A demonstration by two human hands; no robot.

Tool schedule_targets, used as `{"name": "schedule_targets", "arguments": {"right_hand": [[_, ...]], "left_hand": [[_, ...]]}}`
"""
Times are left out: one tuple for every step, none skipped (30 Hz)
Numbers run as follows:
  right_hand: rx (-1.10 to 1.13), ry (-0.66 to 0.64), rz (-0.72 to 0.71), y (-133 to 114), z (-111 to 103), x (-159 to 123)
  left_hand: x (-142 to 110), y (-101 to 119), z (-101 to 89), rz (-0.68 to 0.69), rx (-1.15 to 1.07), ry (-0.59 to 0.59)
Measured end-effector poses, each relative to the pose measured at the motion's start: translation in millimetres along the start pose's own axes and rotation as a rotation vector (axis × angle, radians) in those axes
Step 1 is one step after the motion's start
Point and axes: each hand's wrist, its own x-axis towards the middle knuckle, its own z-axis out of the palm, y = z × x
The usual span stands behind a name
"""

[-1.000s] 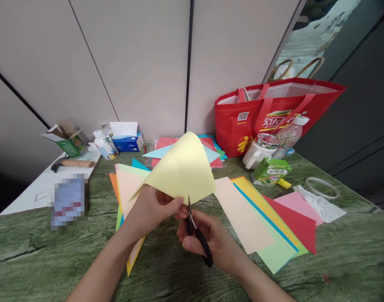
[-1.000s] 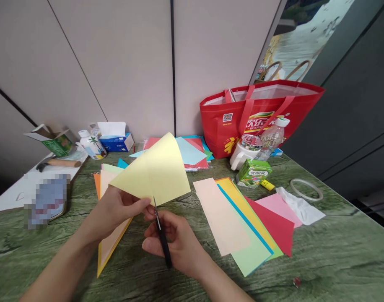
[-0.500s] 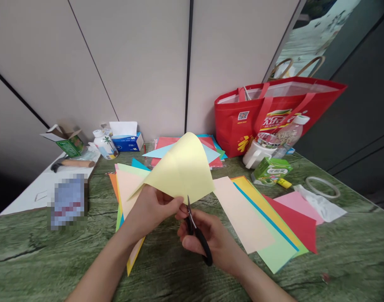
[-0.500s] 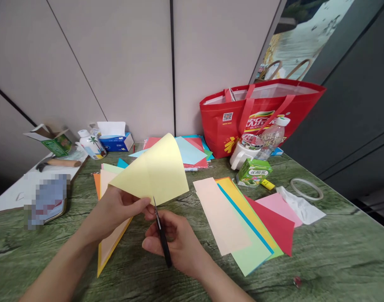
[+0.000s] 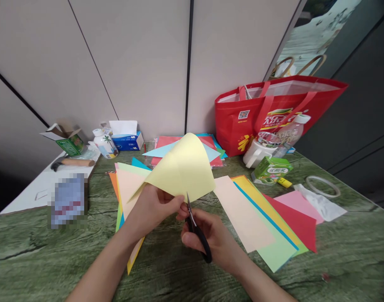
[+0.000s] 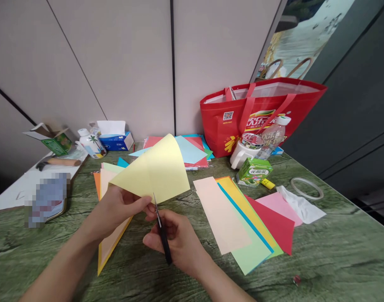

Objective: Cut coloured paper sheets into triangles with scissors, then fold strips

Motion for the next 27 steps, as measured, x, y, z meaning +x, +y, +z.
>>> {"name": "schedule_targets", "arguments": {"right_hand": [[0.002, 0.002, 0.000, 0.3, 0.0, 0.2], [0.003, 0.006, -0.001, 0.7, -0.1, 0.4], [0.001, 0.009, -0.002, 1.2, -0.2, 0.8], [-0.005, 0.015, -0.007, 1.7, -0.3, 1.1], [-0.014, 0.021, -0.012, 2.3, -0.3, 1.5], [-0.023, 0.029, -0.014, 3.0, -0.2, 1.8], [-0.031, 0.036, -0.013, 3.6, -0.1, 1.9], [-0.033, 0.040, -0.012, 4.3, 0.2, 2.0], [-0.030, 0.043, -0.010, 5.0, 0.5, 1.9], [-0.020, 0.045, -0.007, 5.6, 0.9, 1.7], [-0.007, 0.047, -0.003, 6.3, 1.2, 1.5], [0.006, 0.050, 0.000, 6.9, 1.5, 1.3], [0.017, 0.055, 0.004, 7.6, 1.6, 1.1], [0.024, 0.062, 0.008, 8.2, 1.7, 1.0], [0.024, 0.068, 0.012, 9.0, 1.5, 0.9], [0.021, 0.070, 0.014, 9.7, 1.3, 0.8], [0.016, 0.072, 0.017, 10.4, 1.0, 0.8], [0.011, 0.072, 0.019, 11.0, 0.7, 0.8], [0.006, 0.071, 0.022, 11.4, 0.5, 0.8], [0.001, 0.072, 0.027, 11.5, 0.3, 0.9], [-0.003, 0.073, 0.035, 11.2, 0.4, 1.0], [-0.005, 0.074, 0.044, 10.5, 0.5, 1.2], [-0.006, 0.076, 0.048, 9.3, 0.7, 1.4], [-0.007, 0.078, 0.049, 7.7, 0.9, 1.5], [-0.010, 0.078, 0.045, 5.8, 1.1, 1.7], [-0.017, 0.074, 0.038, 3.8, 1.1, 1.7], [-0.026, 0.068, 0.030, 1.6, 1.1, 1.6]], "left_hand": [[0.2, -0.7, -0.1, -0.001, 0.000, -0.002], [0.5, -1.5, -0.2, 0.000, 0.000, -0.004], [0.8, -2.3, -0.1, 0.002, -0.002, -0.009], [1.0, -3.0, 0.0, 0.005, -0.003, -0.013], [1.3, -3.7, 0.3, 0.009, -0.004, -0.016], [1.5, -4.2, 0.6, 0.013, -0.006, -0.016], [1.8, -4.7, 0.9, 0.018, -0.007, -0.017], [2.0, -5.1, 1.2, 0.021, -0.007, -0.017], [2.2, -5.6, 1.4, 0.018, -0.006, -0.020], [2.4, -6.2, 1.6, 0.014, -0.007, -0.023], [2.6, -6.9, 1.6, 0.010, -0.009, -0.025], [2.7, -7.7, 1.6, 0.008, -0.010, -0.027], [2.7, -8.6, 1.4, 0.007, -0.008, -0.027], [2.7, -9.3, 1.3, 0.007, -0.007, -0.027], [2.6, -9.9, 1.3, 0.009, -0.006, -0.029], [2.4, -10.3, 1.3, 0.011, -0.006, -0.031], [2.3, -10.3, 1.4, 0.012, -0.006, -0.032], [2.2, -10.1, 1.6, 0.013, -0.007, -0.033], [2.1, -9.7, 1.9, 0.015, -0.010, -0.031], [2.2, -9.3, 2.2, 0.018, -0.013, -0.028], [2.4, -8.9, 2.6, 0.019, -0.016, -0.026], [2.7, -8.7, 2.9, 0.022, -0.021, -0.025], [3.1, -8.7, 3.2, 0.024, -0.027, -0.027], [3.5, -8.8, 3.5, 0.026, -0.032, -0.026], [3.8, -9.0, 3.8, 0.027, -0.032, -0.025], [3.9, -9.3, 4.0, 0.027, -0.027, -0.021], [4.0, -9.4, 4.3, 0.026, -0.020, -0.014]]}}
